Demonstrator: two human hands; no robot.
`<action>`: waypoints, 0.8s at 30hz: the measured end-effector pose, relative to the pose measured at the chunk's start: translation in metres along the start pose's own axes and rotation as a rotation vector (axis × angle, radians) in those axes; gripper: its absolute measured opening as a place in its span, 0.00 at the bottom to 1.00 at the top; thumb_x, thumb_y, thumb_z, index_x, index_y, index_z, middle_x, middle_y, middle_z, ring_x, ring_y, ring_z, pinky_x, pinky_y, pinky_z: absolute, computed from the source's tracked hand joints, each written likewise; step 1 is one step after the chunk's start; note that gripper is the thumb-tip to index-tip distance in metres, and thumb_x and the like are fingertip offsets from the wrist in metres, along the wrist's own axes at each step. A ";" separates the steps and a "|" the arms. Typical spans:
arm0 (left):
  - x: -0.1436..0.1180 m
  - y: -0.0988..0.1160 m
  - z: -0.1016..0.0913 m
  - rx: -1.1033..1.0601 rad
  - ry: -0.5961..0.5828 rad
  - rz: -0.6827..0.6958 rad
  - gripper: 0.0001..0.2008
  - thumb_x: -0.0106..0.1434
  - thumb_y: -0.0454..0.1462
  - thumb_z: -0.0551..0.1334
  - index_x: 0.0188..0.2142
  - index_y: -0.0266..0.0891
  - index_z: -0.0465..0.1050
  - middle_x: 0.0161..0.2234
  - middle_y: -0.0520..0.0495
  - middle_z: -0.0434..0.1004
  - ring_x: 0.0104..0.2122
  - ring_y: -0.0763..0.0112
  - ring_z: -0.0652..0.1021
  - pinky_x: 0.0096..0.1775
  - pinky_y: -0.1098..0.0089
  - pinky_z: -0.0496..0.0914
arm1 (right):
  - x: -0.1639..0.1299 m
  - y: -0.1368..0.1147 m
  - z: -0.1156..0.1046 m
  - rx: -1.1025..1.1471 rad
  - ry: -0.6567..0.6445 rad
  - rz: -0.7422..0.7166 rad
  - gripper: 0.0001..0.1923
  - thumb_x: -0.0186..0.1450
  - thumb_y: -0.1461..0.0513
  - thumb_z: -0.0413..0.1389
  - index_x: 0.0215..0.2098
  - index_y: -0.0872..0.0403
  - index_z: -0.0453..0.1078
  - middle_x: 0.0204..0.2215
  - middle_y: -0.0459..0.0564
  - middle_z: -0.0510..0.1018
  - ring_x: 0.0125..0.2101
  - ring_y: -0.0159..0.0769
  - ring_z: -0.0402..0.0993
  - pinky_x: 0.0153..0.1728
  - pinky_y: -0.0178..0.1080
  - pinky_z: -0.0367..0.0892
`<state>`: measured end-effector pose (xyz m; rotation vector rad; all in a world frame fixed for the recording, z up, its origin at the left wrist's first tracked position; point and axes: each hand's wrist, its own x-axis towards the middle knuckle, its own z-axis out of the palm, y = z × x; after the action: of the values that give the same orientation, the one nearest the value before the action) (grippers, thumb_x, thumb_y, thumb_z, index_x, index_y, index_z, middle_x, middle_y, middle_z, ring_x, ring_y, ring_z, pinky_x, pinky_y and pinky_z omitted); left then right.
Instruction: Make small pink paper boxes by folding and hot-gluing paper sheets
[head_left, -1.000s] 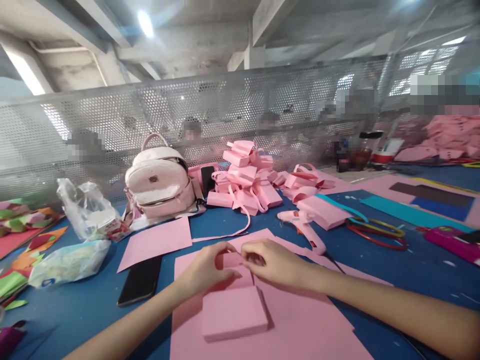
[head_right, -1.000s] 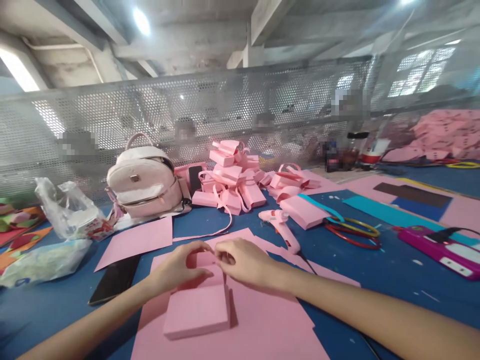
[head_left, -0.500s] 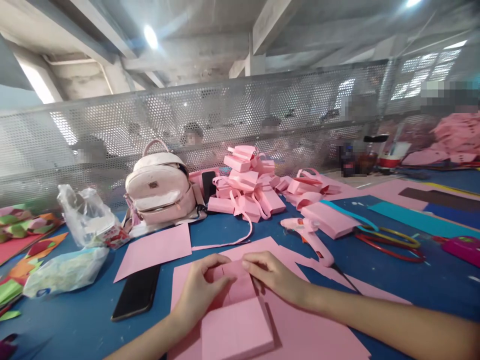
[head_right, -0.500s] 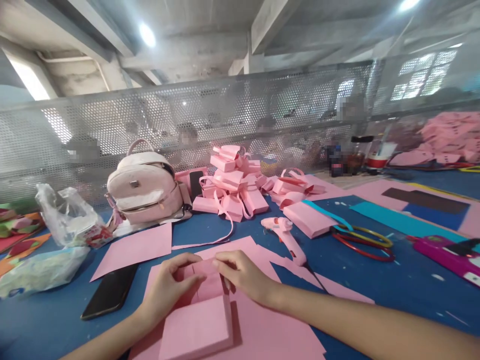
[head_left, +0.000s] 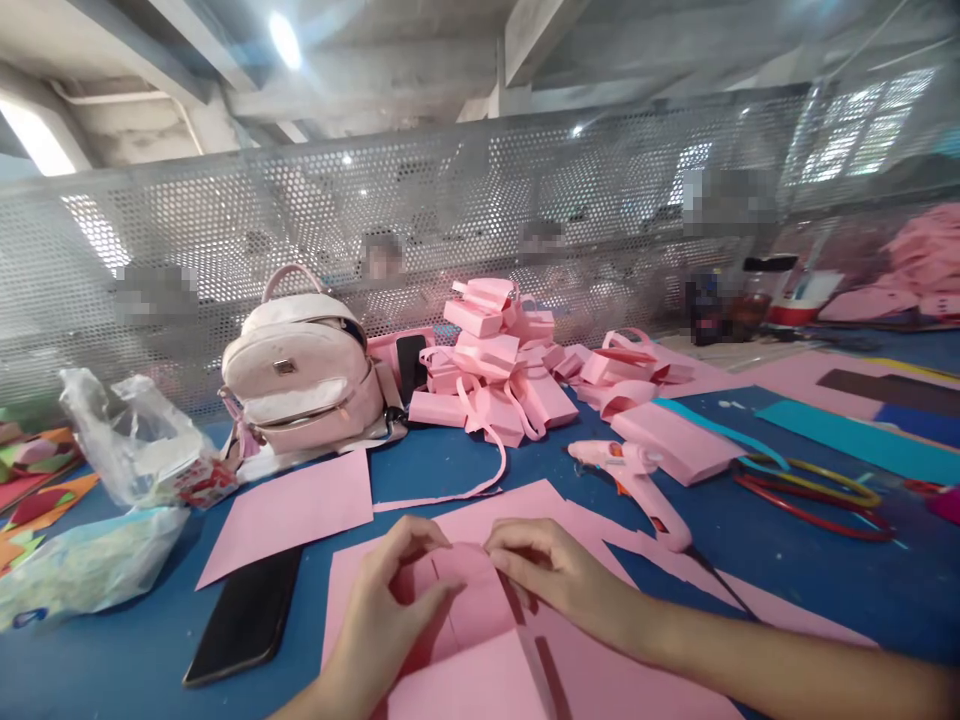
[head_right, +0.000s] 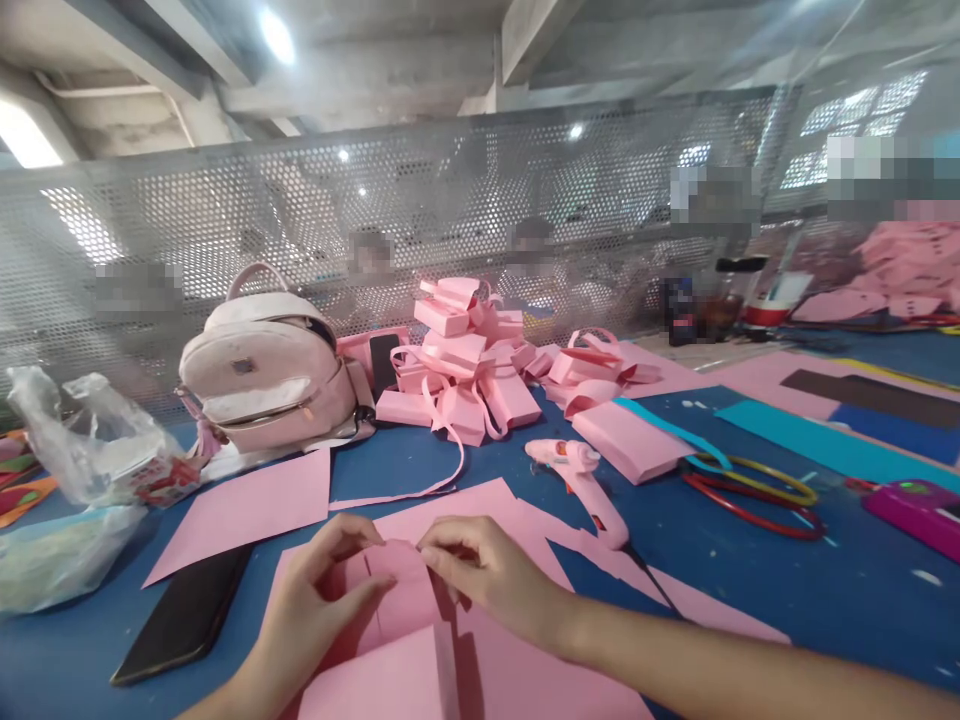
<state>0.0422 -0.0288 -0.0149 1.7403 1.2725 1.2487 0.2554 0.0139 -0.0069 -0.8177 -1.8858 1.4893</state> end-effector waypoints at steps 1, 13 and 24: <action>0.000 0.000 0.000 -0.013 -0.001 -0.014 0.07 0.59 0.34 0.67 0.36 0.41 0.71 0.32 0.51 0.77 0.34 0.67 0.79 0.39 0.71 0.73 | 0.000 0.000 0.000 0.015 -0.001 0.014 0.19 0.70 0.49 0.55 0.33 0.56 0.70 0.27 0.43 0.68 0.24 0.29 0.63 0.27 0.34 0.58; -0.004 -0.012 0.003 -0.051 0.029 0.007 0.07 0.58 0.34 0.69 0.34 0.41 0.72 0.32 0.53 0.76 0.32 0.71 0.77 0.36 0.74 0.70 | 0.001 -0.002 0.000 -0.065 0.106 -0.030 0.14 0.68 0.54 0.56 0.29 0.54 0.68 0.26 0.43 0.65 0.26 0.31 0.59 0.28 0.34 0.56; -0.003 -0.012 0.002 -0.102 -0.009 0.064 0.09 0.58 0.30 0.69 0.36 0.43 0.72 0.35 0.52 0.75 0.37 0.70 0.77 0.40 0.75 0.73 | 0.002 0.000 -0.001 -0.073 0.119 0.002 0.14 0.68 0.55 0.55 0.28 0.53 0.63 0.24 0.41 0.61 0.25 0.31 0.54 0.27 0.35 0.51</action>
<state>0.0395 -0.0274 -0.0275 1.7236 1.1352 1.3172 0.2551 0.0166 -0.0066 -0.9208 -1.8600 1.3491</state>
